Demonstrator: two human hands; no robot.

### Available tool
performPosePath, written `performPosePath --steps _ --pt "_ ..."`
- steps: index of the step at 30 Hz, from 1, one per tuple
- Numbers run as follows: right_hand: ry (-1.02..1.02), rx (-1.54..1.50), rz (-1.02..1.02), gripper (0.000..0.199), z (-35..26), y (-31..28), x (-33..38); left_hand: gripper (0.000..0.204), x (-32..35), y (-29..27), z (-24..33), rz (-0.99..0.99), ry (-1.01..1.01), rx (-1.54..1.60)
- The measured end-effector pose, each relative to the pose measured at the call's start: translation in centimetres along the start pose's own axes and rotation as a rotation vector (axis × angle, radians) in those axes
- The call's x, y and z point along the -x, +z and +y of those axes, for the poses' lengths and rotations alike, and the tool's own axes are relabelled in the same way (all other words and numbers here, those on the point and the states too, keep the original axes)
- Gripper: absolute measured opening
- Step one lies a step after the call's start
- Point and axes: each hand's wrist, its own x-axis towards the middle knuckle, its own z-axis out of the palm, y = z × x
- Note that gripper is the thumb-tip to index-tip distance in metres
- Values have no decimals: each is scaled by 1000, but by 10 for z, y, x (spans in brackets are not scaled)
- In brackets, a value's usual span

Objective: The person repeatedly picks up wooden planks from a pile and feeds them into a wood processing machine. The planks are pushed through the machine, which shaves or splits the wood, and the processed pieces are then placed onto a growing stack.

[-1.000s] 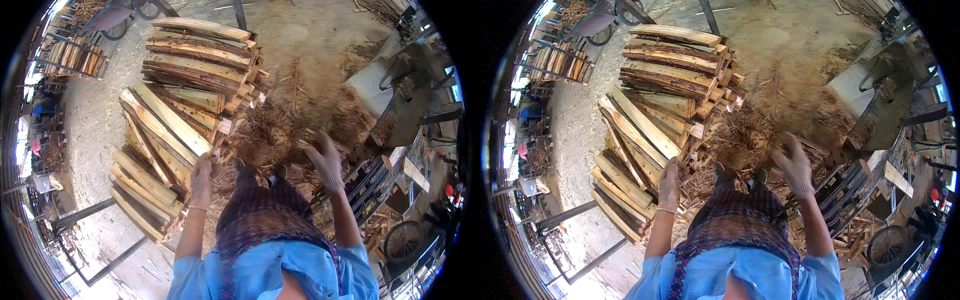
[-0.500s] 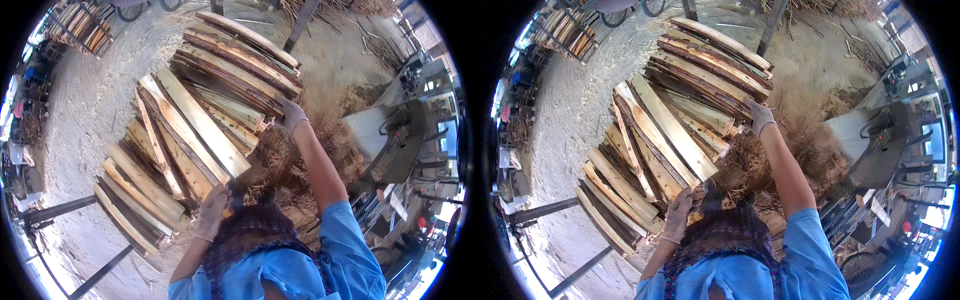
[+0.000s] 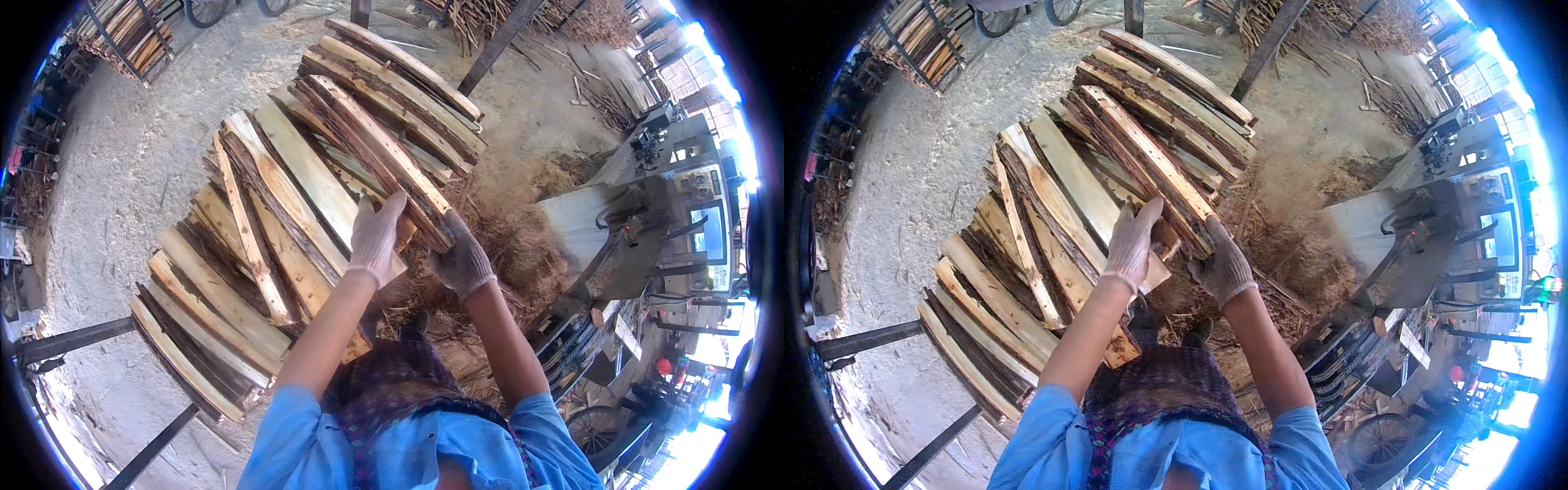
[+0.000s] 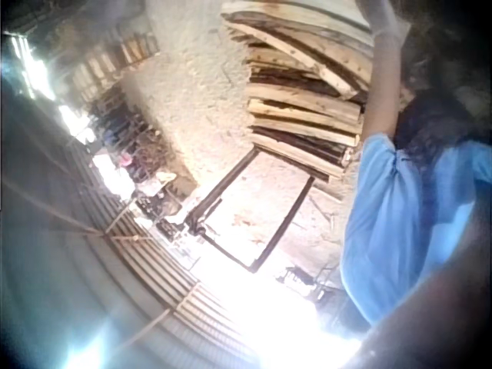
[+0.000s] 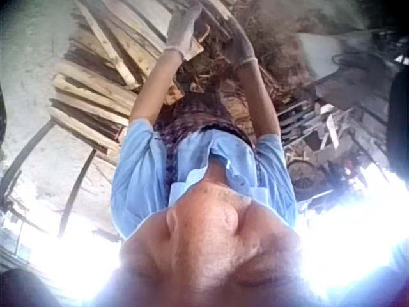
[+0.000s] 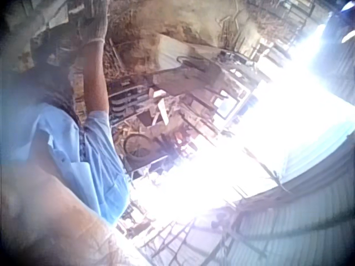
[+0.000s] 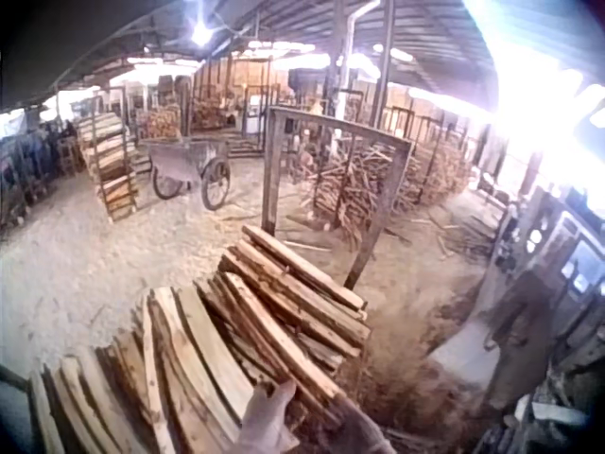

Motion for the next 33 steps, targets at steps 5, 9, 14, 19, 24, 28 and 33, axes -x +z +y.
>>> performPosePath --steps 5,9,14,19,24,28,33 --pt "-132 19 -20 37 -18 8 14 109 -34 24 5 158 69 -19" --pt "-270 154 -35 45 11 -1 64 92 -36 16 7 129 -87 246" --pt "-195 302 -22 75 49 -85 106 39 21 28 -31 235 -1 184" --pt "-522 468 -32 103 -10 -121 123 35 80 44 -72 -60 146 -71" --pt "-576 401 -105 113 -44 -98 130 57 117 103 -114 -389 244 -443" --pt "-774 75 -33 95 -47 -153 181 66 154 164 -111 -491 376 -664" --pt "-829 68 406 73 -47 -246 242 79 190 239 -118 -907 326 -832"
